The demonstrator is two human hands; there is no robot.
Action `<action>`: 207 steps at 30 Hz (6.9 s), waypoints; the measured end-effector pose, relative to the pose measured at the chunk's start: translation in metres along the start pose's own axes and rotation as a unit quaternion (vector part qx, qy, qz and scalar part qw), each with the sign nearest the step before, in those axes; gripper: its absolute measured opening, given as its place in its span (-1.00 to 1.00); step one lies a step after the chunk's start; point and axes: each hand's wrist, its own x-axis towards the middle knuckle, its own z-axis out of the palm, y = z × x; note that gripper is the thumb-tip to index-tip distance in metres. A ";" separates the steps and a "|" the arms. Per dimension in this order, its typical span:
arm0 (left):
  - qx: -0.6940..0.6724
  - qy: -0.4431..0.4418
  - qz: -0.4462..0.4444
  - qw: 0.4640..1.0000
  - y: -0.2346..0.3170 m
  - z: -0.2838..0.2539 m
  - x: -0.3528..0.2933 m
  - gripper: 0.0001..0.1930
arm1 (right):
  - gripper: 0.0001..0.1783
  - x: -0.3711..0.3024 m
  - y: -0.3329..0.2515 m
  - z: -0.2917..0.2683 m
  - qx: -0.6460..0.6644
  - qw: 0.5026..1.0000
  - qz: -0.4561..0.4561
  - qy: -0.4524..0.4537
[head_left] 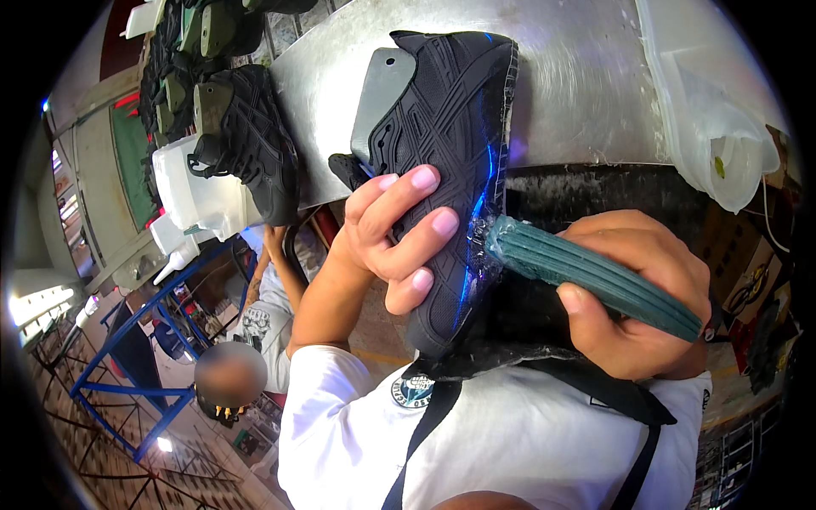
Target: The person applies glue to the bottom edge of black shoes using a specialized applicator tool and then places the shoes on a conveyor rack.
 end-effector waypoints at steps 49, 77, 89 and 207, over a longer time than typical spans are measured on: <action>-0.069 -0.046 -0.082 0.993 -0.006 -0.013 0.089 -0.44 | -0.78 -0.017 -0.040 -0.037 0.053 0.976 -0.211 0.003; -0.114 -0.293 -0.208 0.926 -0.050 -0.026 0.188 0.17 | -0.67 0.091 -0.140 -0.154 -0.286 0.874 -0.264 -0.292; -0.298 -0.280 -0.248 0.878 -0.082 -0.040 0.169 0.22 | -0.58 0.071 -0.005 -0.049 0.267 0.948 -0.165 0.054; -0.220 -0.088 -0.457 0.858 -0.034 -0.031 0.083 0.20 | -0.75 -0.029 0.008 -0.152 -0.208 0.967 0.119 0.086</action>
